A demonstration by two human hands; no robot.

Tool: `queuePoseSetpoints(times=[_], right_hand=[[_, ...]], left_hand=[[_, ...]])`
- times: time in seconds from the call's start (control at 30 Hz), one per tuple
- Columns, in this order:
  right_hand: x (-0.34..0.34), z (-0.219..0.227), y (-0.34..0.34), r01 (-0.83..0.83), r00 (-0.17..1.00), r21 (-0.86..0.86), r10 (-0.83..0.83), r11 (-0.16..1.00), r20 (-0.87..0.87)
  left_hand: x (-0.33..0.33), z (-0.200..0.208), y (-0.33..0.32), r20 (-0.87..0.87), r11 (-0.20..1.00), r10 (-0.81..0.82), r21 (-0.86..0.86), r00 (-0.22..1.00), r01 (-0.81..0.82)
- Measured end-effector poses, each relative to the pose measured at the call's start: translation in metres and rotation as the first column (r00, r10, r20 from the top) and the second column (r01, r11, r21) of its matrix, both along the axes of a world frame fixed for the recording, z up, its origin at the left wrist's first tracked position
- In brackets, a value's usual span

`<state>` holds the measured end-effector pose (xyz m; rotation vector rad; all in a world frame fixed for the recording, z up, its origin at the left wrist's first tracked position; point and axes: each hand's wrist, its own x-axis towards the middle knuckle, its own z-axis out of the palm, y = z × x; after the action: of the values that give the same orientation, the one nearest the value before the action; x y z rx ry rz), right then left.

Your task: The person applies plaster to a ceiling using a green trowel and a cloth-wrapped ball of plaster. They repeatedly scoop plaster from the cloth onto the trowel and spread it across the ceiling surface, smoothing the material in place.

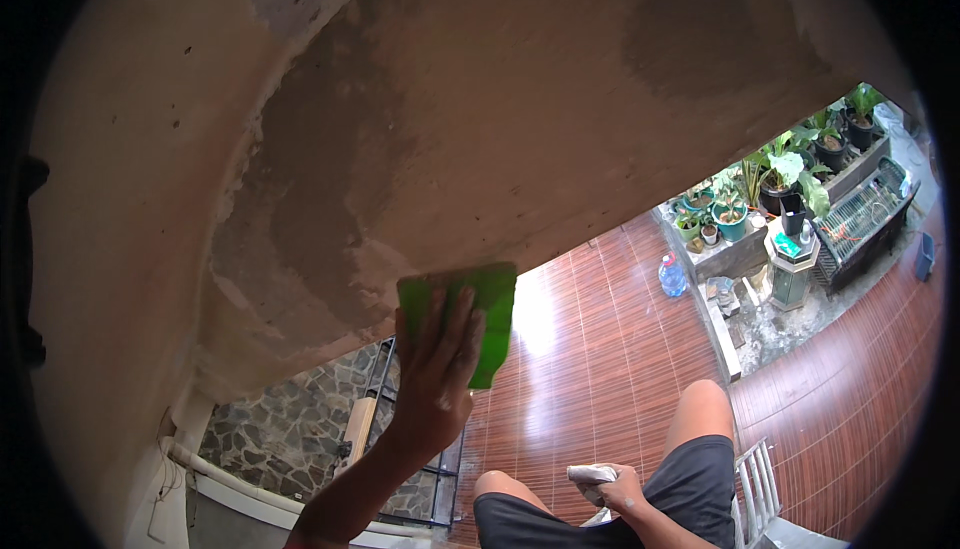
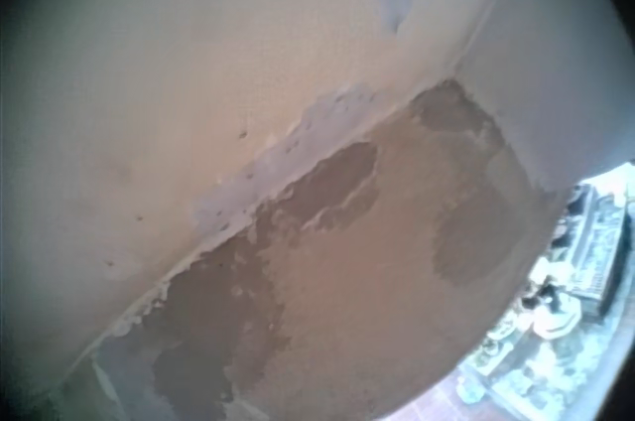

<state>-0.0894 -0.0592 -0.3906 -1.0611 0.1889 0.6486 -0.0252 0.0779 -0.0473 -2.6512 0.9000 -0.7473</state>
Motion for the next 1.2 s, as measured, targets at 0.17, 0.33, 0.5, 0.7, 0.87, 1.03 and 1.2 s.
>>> queuePoseSetpoints(times=[0.17, 0.33, 0.5, 0.7, 0.87, 1.03, 1.2], right_hand=[[0.004, -0.001, 0.005, -0.016, 0.999, -0.052, 0.014, 0.999, -0.031], [0.004, -0.012, 0.008, -0.027, 0.999, -0.103, 0.031, 0.994, 0.041], [0.006, -0.013, 0.006, -0.043, 0.998, -0.115, 0.048, 0.992, 0.041], [0.001, -0.001, 0.009, 0.095, 0.995, -0.058, -0.094, 0.994, 0.022], [0.006, 0.000, 0.007, 0.027, 0.998, -0.039, -0.029, 0.999, -0.050], [0.004, -0.010, 0.004, -0.008, 0.997, -0.049, 0.012, 0.999, 0.074], [0.004, -0.009, 0.004, -0.002, 1.000, 0.022, 0.003, 1.000, -0.015]], left_hand=[[-0.011, 0.046, 0.014, 0.218, 0.989, 0.026, -0.147, 0.976, 0.006], [0.042, 0.113, -0.009, 0.527, 0.993, -0.065, -0.051, 0.847, 0.108], [0.077, 0.145, -0.029, 0.661, 0.997, -0.052, -0.010, 0.749, 0.079], [0.074, 0.142, -0.015, 0.557, 0.998, -0.033, -0.023, 0.830, 0.056], [0.041, 0.096, -0.007, 0.336, 1.000, -0.017, 0.028, 0.942, 0.009], [-0.010, 0.055, -0.019, 0.099, 0.996, 0.003, 0.093, 0.995, -0.012], [-0.010, 0.075, -0.008, 0.255, 0.999, -0.011, -0.041, 0.967, 0.022]])
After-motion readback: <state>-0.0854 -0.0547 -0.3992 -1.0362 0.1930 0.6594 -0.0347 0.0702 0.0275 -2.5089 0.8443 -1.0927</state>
